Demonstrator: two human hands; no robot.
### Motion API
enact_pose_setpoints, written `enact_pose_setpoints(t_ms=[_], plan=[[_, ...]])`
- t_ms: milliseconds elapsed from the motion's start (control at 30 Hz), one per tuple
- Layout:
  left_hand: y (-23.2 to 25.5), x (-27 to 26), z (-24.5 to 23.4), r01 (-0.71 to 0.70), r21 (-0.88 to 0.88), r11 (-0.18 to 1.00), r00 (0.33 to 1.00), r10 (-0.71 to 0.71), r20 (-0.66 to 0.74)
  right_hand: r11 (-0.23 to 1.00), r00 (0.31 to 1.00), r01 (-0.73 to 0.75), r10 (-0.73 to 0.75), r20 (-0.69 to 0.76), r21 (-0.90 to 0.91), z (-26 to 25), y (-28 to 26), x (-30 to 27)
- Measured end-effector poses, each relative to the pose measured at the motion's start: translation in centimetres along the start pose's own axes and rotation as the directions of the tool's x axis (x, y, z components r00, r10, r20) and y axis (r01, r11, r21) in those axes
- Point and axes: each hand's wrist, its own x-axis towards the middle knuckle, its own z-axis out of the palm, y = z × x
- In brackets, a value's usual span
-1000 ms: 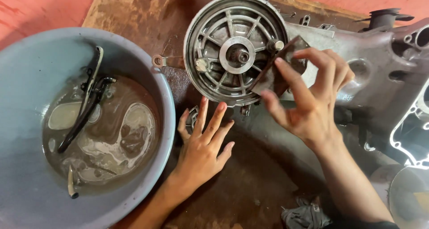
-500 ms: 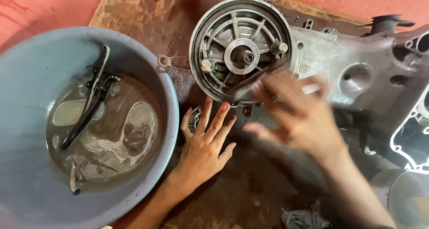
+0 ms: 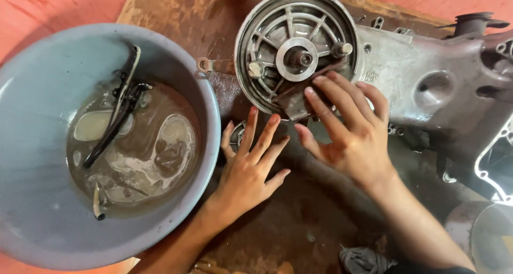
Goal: The person cleans a circular metal engine component using a small metal scraper and a cloth. They scrape the surface and wipe away residue, occasionally dipping the scraper into a nearby basin of liquid. The person also handles a small curved metal piece, cleaning it before placing it on the table.
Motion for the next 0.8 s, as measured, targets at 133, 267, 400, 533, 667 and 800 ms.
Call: enact_pose_setpoints(t_ms=[133,267,400,533,667,800], plan=[[0.0,-0.3,0.5,-0.012,0.044,0.999,0.999,0.014,-0.043,0.998,0.995,0.066,-0.067,-0.068,-0.017,2.6,-2.3,-1.6],[0.5,-0.6,0.0,-0.053,-0.056,0.997,0.95,0.033,-0.311,0.997,0.997,0.075,-0.075,-0.014,0.006,0.8,-3.2,-0.6],[1.0,-0.5,-0.7,-0.114,-0.074,0.991,0.933,0.081,-0.35,0.981,0.995,-0.094,0.088,-0.04,-0.172,-0.4,-4.1,0.3],[0.3,0.0,-0.8,-0.123,-0.026,0.992,0.937,0.108,-0.332,0.943,1.0,0.005,-0.011,-0.016,-0.332,2.2,-5.7,-2.6],[0.4,-0.1,-0.5,-0.127,-0.022,0.992,0.951,0.115,-0.286,0.992,0.986,0.071,-0.054,0.155,-0.106,0.4,-5.5,-1.5],[0.5,-0.1,-0.3,-0.099,-0.016,0.995,0.947,0.089,-0.309,0.982,0.986,0.034,-0.063,0.152,0.186,-1.1,-5.0,-0.5]])
